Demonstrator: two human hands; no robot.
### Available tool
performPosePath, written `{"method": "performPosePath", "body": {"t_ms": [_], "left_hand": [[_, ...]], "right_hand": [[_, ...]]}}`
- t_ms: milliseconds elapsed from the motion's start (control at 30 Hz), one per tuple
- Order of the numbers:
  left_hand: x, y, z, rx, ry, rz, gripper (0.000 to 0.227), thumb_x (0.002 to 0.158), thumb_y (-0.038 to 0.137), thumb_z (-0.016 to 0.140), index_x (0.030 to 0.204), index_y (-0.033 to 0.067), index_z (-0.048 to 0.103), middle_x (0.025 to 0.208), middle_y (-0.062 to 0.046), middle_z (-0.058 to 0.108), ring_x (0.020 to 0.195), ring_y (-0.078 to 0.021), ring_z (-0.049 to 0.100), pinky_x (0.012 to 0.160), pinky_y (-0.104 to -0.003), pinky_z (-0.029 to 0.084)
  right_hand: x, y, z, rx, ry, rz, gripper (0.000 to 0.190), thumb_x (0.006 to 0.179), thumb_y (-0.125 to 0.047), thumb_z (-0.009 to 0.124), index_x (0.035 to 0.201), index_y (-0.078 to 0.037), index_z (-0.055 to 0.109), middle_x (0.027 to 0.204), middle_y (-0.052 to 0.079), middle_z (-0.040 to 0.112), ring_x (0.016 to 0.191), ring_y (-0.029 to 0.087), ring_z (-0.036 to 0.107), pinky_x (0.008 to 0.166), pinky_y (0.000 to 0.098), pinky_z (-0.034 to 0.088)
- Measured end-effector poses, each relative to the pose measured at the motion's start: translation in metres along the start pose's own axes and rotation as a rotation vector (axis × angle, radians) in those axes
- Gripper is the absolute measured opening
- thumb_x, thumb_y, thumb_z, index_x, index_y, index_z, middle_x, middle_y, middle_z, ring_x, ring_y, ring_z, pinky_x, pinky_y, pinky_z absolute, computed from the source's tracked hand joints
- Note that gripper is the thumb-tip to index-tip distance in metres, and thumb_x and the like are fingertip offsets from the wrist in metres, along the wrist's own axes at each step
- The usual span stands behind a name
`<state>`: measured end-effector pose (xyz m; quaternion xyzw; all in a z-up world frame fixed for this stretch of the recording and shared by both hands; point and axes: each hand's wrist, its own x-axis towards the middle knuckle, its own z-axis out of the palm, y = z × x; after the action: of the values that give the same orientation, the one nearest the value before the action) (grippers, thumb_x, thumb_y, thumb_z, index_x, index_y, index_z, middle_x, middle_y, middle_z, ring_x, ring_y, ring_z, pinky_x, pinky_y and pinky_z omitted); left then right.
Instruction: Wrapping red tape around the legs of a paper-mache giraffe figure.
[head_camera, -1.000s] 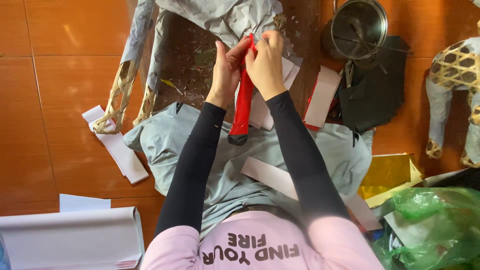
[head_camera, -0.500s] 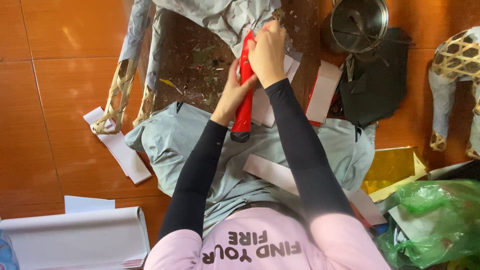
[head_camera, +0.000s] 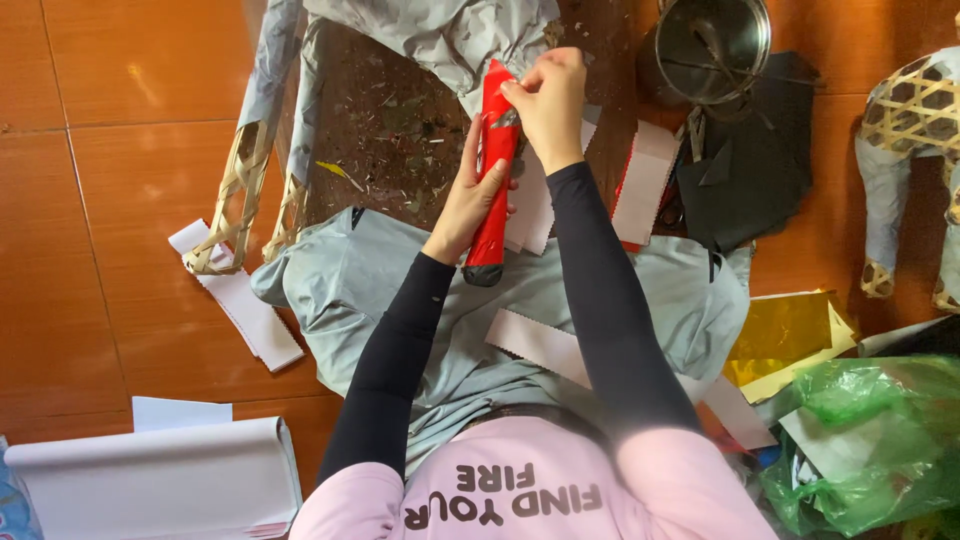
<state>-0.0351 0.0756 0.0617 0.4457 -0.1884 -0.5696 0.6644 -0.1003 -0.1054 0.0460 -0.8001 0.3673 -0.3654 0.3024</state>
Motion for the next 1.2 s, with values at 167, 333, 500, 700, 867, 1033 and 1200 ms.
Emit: {"method": "performPosePath", "body": {"t_ms": [167,333,500,700,867,1033,1200], "left_hand": [[-0.001,0.004,-0.001,0.017,0.016,-0.015,0.071,0.109,0.017,0.056,0.167,0.0317,0.018,0.139,-0.008,0.054,0.092,-0.0131,0.062,0.068,-0.031,0.062],[-0.002,0.007,-0.002,0.026,0.033,-0.028,0.07,0.108,0.017,0.056,0.165,0.0313,0.018,0.138,-0.007,0.054,0.091,-0.0129,0.062,0.066,-0.03,0.061],[-0.007,0.011,0.002,0.084,0.064,-0.033,0.071,0.109,0.019,0.056,0.168,0.029,0.017,0.132,-0.01,0.058,0.091,-0.0134,0.063,0.066,-0.031,0.062],[-0.003,0.003,0.0,-0.022,0.06,-0.026,0.088,0.105,0.018,0.058,0.165,0.0312,-0.006,0.134,-0.013,0.059,0.09,-0.015,0.067,0.064,-0.033,0.062],[-0.001,-0.002,-0.009,-0.028,0.077,-0.088,0.087,0.107,0.022,0.055,0.165,0.032,-0.009,0.127,-0.021,0.06,0.083,-0.0198,0.065,0.063,-0.033,0.06],[-0.045,-0.008,-0.058,0.184,0.068,0.089,0.075,0.118,0.027,0.047,0.172,0.0246,-0.004,0.163,-0.014,0.043,0.109,-0.0208,0.059,0.093,-0.036,0.056],[-0.169,0.032,-0.154,0.012,0.572,0.159,0.056,0.11,0.021,0.057,0.154,-0.0086,0.04,0.136,-0.029,0.062,0.121,-0.0353,0.066,0.105,-0.045,0.055]], "right_hand": [[-0.01,0.012,-0.003,0.256,-0.009,0.218,0.032,0.082,-0.011,0.089,0.094,-0.004,0.059,0.112,0.01,0.053,0.102,0.024,0.058,0.09,0.0373,0.053],[0.0,0.018,0.008,0.247,0.016,0.228,0.026,0.097,-0.013,0.078,0.117,-0.009,0.063,0.13,0.012,0.057,0.125,0.026,0.06,0.097,0.0357,0.058],[0.017,-0.017,0.029,-0.397,-0.09,-0.064,0.101,0.08,-0.038,0.095,0.157,-0.014,0.035,0.158,0.035,0.02,0.143,0.058,0.02,0.115,0.0572,0.028],[0.012,0.05,0.051,-0.029,-0.101,0.087,0.089,0.092,-0.028,0.087,0.161,-0.017,0.031,0.166,0.03,0.023,0.154,0.042,0.035,0.128,0.048,0.035],[0.006,0.05,0.055,0.088,-0.005,0.041,0.08,0.109,-0.029,0.071,0.169,-0.016,0.019,0.174,0.02,0.023,0.162,0.039,0.025,0.137,0.0484,0.026],[-0.022,0.032,0.032,0.201,-0.021,0.169,0.077,0.115,-0.051,0.038,0.171,-0.012,0.003,0.179,0.019,0.004,0.167,0.039,0.007,0.135,0.0503,0.011],[-0.15,0.015,-0.013,0.891,-0.382,0.772,0.073,0.112,-0.061,0.035,0.168,-0.014,0.03,0.12,0.008,0.07,0.092,0.012,0.063,0.071,0.0253,0.05]]}}
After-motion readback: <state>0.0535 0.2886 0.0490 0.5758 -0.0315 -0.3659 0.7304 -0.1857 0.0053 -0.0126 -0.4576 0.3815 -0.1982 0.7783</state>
